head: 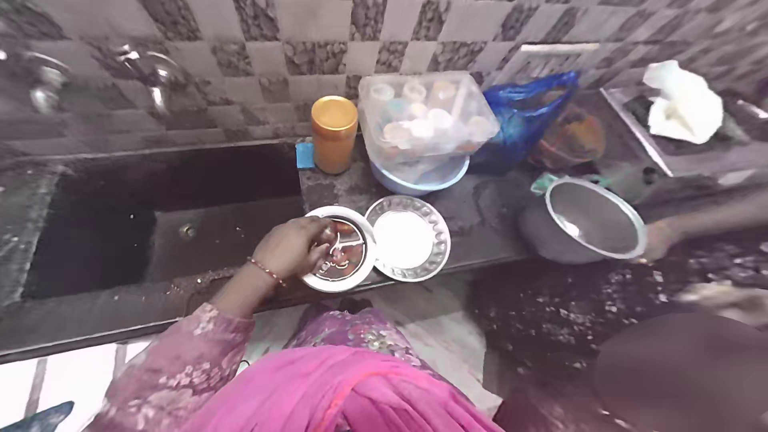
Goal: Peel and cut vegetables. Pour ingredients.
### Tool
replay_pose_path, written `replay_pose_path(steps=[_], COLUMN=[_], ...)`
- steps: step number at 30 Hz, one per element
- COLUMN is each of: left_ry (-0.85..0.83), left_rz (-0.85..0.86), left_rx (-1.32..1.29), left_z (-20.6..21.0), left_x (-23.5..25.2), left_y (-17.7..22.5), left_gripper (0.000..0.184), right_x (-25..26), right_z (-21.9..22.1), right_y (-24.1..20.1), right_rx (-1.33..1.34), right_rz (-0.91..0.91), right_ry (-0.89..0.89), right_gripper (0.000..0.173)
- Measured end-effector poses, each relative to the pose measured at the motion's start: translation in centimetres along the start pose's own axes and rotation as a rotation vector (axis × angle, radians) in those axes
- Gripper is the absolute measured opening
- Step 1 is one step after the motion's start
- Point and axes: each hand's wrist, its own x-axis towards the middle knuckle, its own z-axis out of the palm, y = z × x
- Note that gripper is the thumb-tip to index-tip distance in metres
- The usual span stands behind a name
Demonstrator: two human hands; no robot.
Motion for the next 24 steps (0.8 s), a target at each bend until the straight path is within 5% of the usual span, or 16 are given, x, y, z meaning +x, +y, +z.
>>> replay_pose_path(steps=[3,8,15,18,24], left_ry=[-0.102,-0.305,-0.481,-0.532,-0.488], left_rz=[-0.067,-0.011,-0.154,-0.189,-0.204], left_rx=[0.087,0.176,0.428,0.438,0.471], left_z=[0.0,0.6,2.0,2.5,3.1], left_x=[1.6,3.6,6.4,6.7,6.7], left_y=[2.0,5.8,8.2,8.3,8.2], left_gripper=[0.048,0.045,0.036,0.032,0.029], right_x=[-0.5,-2.6,-0.5,-0.4,-2.2], right_z=[1.4,4.0,3.6,3.5,3.2], right_y=[5.2,9.9,14.3,16.2,22.9], right_rx=[0.044,-0.035,0.025,-0.116,-0.684], right_rz=[-0.067,-0.162,-0.130,0.013,0.558], right_ry=[-0.325,-0.537,-0.624,-0.621,-0.905], right_gripper=[0.026,0.034,0.039,0.043,0.039])
